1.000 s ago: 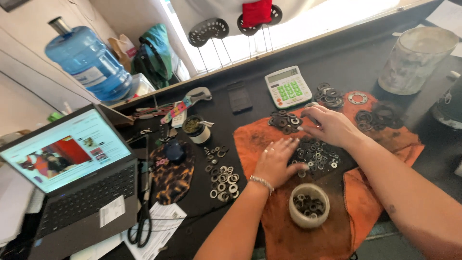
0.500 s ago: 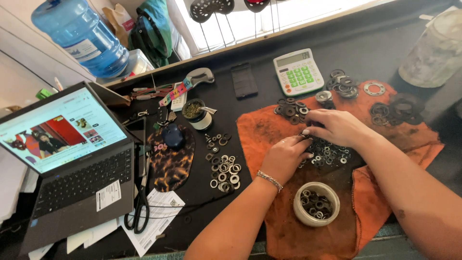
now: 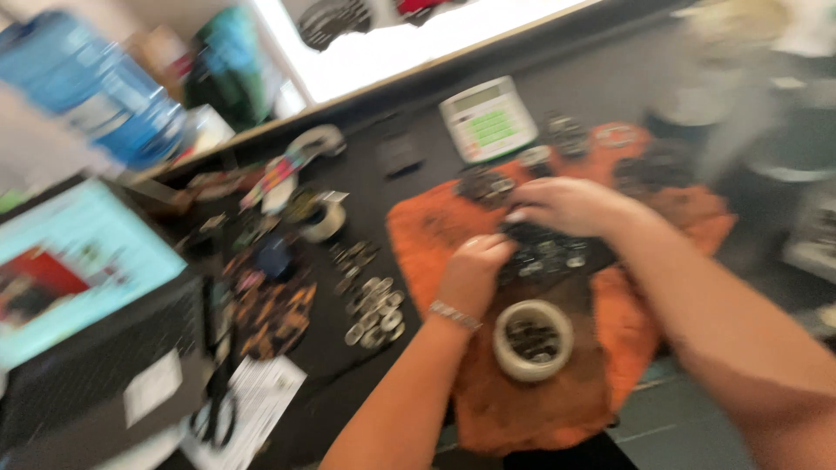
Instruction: The person sorts small metal washers on a workbench, picking them up and placing them into a small plastic container. The person also moves a small jar and continues sorting washers from a pile on an orange cloth.
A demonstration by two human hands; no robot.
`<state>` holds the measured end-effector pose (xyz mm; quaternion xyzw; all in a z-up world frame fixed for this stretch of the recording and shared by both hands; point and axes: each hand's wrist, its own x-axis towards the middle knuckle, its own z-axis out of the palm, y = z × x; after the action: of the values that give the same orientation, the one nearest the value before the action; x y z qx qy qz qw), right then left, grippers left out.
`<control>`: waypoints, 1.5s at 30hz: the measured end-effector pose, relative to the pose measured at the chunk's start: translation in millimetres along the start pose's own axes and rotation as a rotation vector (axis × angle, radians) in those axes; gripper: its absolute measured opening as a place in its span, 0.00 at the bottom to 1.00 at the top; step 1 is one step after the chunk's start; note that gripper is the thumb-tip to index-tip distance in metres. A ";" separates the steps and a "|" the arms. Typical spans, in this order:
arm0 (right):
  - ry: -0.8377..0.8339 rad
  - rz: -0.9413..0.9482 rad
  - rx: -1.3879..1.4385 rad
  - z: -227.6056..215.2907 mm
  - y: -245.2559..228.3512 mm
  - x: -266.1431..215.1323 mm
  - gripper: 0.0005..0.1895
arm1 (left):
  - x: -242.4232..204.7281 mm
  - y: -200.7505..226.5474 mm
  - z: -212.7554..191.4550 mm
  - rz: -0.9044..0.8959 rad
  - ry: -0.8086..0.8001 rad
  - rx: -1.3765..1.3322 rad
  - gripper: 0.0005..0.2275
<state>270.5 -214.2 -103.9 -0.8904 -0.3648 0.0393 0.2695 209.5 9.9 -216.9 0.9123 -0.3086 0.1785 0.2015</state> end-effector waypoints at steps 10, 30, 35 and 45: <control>0.002 -0.028 -0.038 2.8 -4.4 -3.7 0.21 | 0.0 -13.0 -15.3 -0.056 0.007 -0.068 0.11; -0.075 0.069 -0.038 -1.9 -19.1 -0.4 0.20 | 16.5 31.4 -95.2 -0.683 0.310 -1.292 0.11; -0.091 0.081 -0.062 -5.4 -23.4 0.6 0.21 | 17.9 51.3 -116.2 -0.660 0.361 -1.431 0.11; -0.037 0.058 -0.098 -18.4 -22.3 -2.3 0.24 | 11.7 83.0 -154.4 -0.468 0.202 -1.339 0.11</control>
<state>259.8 -210.9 -77.3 -0.9118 -0.3451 0.0455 0.2177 134.4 17.4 -58.2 0.6140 -0.1278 -0.0136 0.7787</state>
